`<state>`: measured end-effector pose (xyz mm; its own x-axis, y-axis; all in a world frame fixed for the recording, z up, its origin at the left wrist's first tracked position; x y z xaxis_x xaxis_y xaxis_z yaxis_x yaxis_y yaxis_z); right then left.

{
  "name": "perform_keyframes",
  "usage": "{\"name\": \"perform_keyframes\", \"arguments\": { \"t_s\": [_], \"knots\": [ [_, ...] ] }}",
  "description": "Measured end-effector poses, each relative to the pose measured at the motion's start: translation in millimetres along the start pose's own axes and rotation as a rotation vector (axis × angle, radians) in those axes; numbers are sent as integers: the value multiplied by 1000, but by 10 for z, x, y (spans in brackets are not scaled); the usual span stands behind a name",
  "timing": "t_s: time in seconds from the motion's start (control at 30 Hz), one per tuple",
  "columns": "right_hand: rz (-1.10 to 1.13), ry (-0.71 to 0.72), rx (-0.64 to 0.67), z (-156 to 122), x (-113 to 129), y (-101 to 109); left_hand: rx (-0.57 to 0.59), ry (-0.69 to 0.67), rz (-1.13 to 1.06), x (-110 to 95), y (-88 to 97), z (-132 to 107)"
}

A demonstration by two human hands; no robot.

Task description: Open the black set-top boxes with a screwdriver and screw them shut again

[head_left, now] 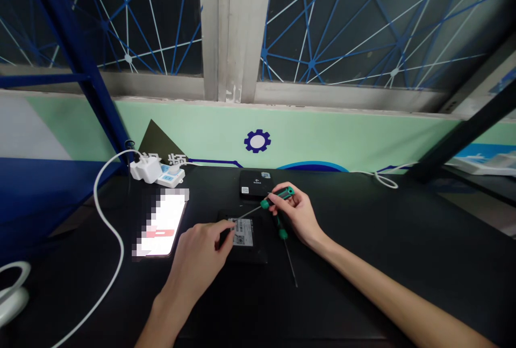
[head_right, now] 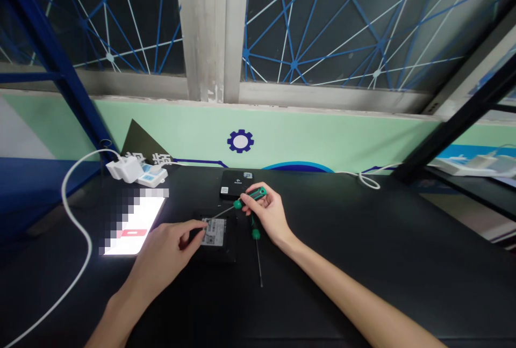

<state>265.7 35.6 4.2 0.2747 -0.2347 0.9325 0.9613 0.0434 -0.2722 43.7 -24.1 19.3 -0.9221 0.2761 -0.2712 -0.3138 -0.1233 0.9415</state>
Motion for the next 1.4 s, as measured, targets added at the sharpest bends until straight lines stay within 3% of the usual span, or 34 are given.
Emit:
{"name": "perform_keyframes", "arguments": {
  "t_s": [0.37,0.63,1.1,1.4],
  "knots": [
    [-30,-5,7,-2,-18,-5,50,7,14,8,-35,-8],
    [-102,99,-114,35,83,86,52,-15,-12,-27,14,-19],
    [-152,95,-116,56,58,105,75,146,47,103,-25,0],
    [-99,89,-126,55,76,107,137,151,12,173,-125,20]
  ]
}}
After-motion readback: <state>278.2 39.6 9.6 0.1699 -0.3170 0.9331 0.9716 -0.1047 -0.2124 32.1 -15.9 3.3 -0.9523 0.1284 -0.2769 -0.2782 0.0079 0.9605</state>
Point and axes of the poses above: each hand's wrist, its own z-axis towards the middle knuckle, its own y-axis out of the back of the hand, x = y × z, the point moved 5 cm from there along z, towards the middle knuckle, and after that the axes turned 11 degrees about z, right-handed, at the moved point
